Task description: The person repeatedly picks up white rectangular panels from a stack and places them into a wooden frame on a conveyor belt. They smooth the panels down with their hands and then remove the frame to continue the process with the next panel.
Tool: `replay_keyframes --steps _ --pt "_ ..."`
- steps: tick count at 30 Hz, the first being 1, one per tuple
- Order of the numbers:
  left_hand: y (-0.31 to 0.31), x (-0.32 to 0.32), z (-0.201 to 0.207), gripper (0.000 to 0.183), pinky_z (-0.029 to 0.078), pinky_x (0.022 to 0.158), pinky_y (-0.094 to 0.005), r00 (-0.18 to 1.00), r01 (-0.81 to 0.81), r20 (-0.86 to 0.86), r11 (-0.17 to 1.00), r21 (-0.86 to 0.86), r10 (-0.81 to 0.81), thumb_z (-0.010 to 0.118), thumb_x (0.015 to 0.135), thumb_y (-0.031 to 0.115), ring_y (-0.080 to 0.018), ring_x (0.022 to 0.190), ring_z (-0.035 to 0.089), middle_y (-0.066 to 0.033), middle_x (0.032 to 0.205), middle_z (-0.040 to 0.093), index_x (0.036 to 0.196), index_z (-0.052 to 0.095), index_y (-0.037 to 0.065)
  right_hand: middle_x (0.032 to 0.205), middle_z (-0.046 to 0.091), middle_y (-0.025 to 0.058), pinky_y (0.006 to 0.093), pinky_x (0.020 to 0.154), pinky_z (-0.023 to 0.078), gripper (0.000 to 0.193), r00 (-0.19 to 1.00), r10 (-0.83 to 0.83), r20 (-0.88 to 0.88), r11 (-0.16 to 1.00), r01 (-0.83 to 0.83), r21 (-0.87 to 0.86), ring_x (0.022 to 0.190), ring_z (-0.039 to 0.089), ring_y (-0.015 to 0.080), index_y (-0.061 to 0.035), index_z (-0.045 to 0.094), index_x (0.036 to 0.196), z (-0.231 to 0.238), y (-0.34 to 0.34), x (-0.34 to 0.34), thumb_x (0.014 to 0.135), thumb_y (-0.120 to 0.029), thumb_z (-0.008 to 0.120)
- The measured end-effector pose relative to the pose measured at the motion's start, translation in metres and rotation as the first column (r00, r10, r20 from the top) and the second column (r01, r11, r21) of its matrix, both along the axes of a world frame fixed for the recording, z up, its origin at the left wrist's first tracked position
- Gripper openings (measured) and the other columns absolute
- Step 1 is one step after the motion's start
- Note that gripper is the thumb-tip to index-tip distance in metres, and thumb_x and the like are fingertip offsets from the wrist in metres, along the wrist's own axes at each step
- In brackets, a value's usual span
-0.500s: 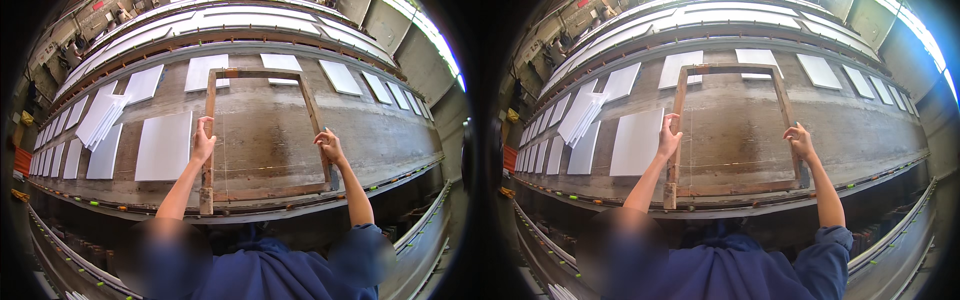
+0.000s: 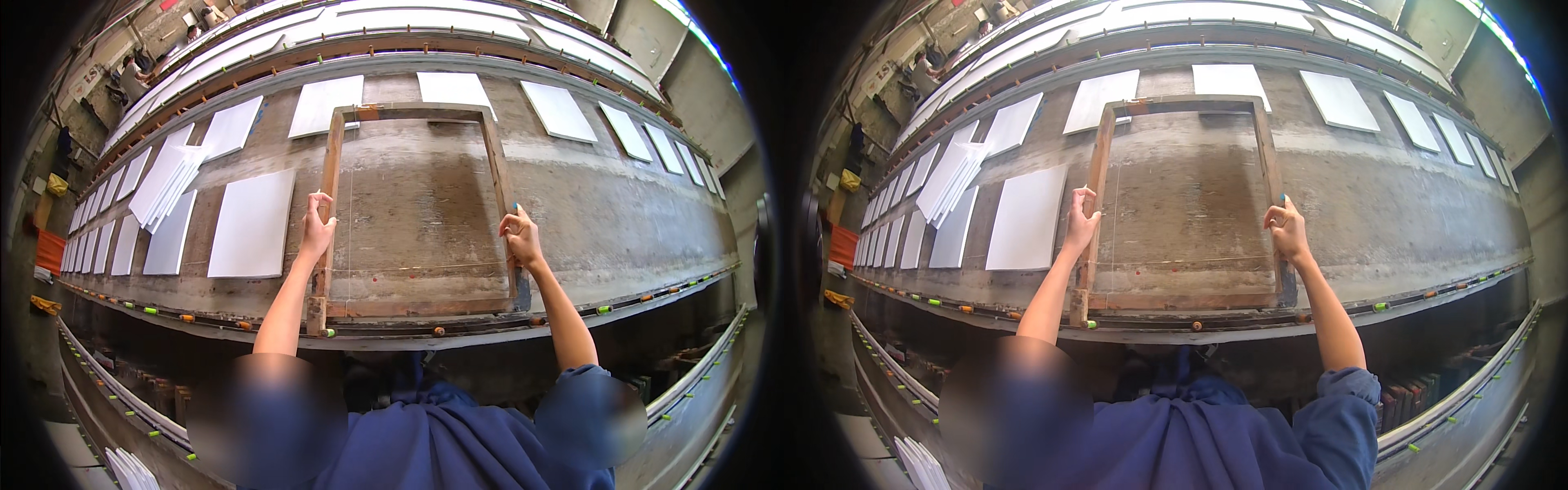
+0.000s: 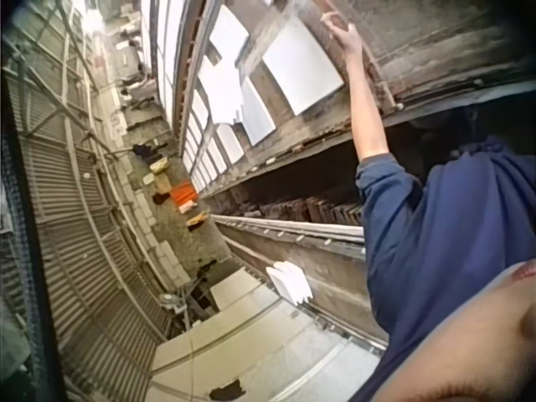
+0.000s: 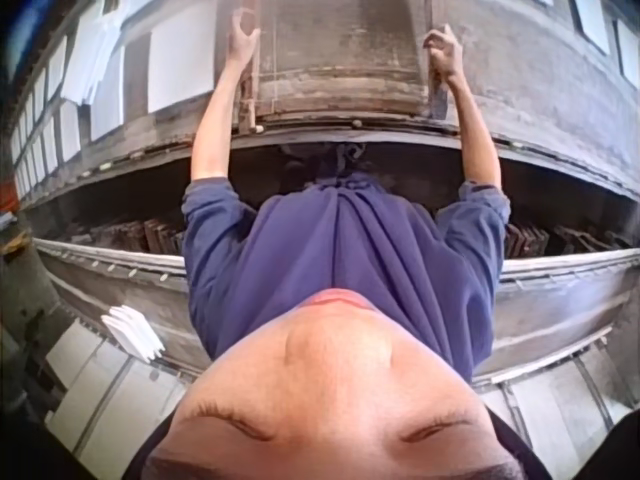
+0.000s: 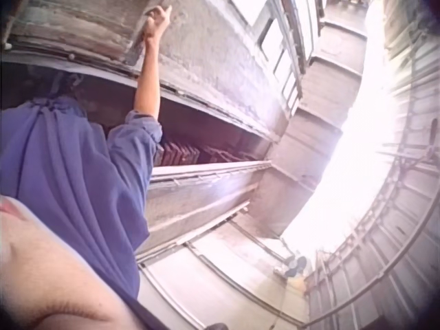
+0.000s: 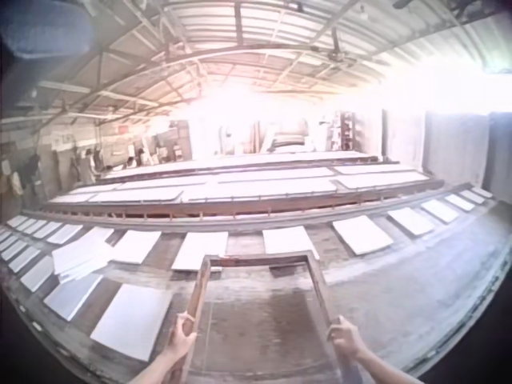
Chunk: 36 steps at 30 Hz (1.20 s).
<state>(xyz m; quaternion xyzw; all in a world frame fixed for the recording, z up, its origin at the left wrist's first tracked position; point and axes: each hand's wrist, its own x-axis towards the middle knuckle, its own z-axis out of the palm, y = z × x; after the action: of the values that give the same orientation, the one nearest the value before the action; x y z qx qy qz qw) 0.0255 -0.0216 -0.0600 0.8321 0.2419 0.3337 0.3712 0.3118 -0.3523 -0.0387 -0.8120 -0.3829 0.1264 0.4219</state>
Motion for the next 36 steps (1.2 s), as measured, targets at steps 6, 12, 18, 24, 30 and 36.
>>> replay_keyframes --steps 6,12,18,24,30,36 --pt "-0.011 0.003 -0.003 0.039 0.025 0.110 -0.0437 0.998 -0.050 -0.048 0.999 0.022 0.051 0.056 0.072 -0.013 -0.0369 0.133 0.034 -0.0124 0.106 0.050 0.102 0.041 0.007 0.136 0.031 0.0388 0.0355 0.107 0.032 0.012 0.999 -0.032 0.002 0.999 0.032 0.008 0.135 0.029 0.0422 -0.0039 0.061 0.072 -0.008 -0.006 -0.002 0.069 0.007 0.057" --pt "-0.022 0.004 0.010 0.037 0.038 0.103 -0.0498 0.974 -0.034 -0.214 0.986 0.163 0.069 0.052 0.075 -0.012 -0.0426 0.121 0.045 -0.0137 0.108 0.051 0.104 0.038 0.006 0.138 0.028 0.0387 0.0384 0.106 0.033 0.011 0.999 -0.028 0.043 0.998 0.031 -0.062 0.131 0.033 0.0448 -0.0046 0.062 0.074 -0.004 -0.008 -0.007 0.074 0.003 0.055" --pt "-0.027 -0.001 0.004 0.040 0.038 0.103 -0.0491 0.957 -0.082 -0.252 0.964 0.252 0.147 0.055 0.083 0.001 -0.0430 0.125 0.039 -0.0243 0.130 0.043 0.118 0.037 0.009 0.144 0.023 0.0318 0.0439 0.108 0.029 0.023 0.959 0.042 0.281 0.966 0.034 -0.258 0.132 0.030 0.0443 -0.0115 0.062 0.100 -0.008 -0.004 -0.007 0.081 0.000 0.056" --pt "-0.031 -0.062 0.042 0.051 0.023 0.113 -0.0404 0.985 -0.110 -0.136 0.994 -0.014 0.107 0.055 0.090 0.015 -0.0341 0.138 0.025 -0.0215 0.143 0.034 0.135 0.034 0.004 0.145 0.025 0.0285 0.0462 0.108 0.029 0.033 0.868 -0.017 0.497 0.972 0.132 -0.197 0.133 0.030 0.0429 -0.0106 0.053 0.118 0.055 0.037 -0.036 0.086 -0.006 0.057" --pt "0.021 -0.184 0.099 0.048 0.024 0.112 -0.0376 0.957 -0.124 0.203 0.927 -0.355 0.206 0.052 0.091 0.005 -0.0272 0.137 0.028 -0.0184 0.141 0.036 0.135 0.033 0.002 0.131 0.050 0.0165 0.0411 0.098 0.043 0.026 0.866 0.351 0.357 0.934 -0.348 -0.074 0.117 0.052 0.0336 -0.0080 0.057 0.112 0.142 0.148 -0.129 0.086 -0.006 0.058" --pt "0.123 -0.322 0.120 0.039 0.031 0.109 -0.0362 0.885 -0.263 0.275 0.890 -0.373 0.377 0.049 0.095 0.010 -0.0251 0.133 0.036 -0.0148 0.139 0.042 0.132 0.038 0.002 0.106 0.066 0.0124 0.0364 0.085 0.051 0.020 0.748 0.593 0.298 0.796 -0.600 -0.079 0.096 0.065 0.0274 -0.0068 0.063 0.106 0.193 0.309 -0.269 0.089 -0.006 0.054"
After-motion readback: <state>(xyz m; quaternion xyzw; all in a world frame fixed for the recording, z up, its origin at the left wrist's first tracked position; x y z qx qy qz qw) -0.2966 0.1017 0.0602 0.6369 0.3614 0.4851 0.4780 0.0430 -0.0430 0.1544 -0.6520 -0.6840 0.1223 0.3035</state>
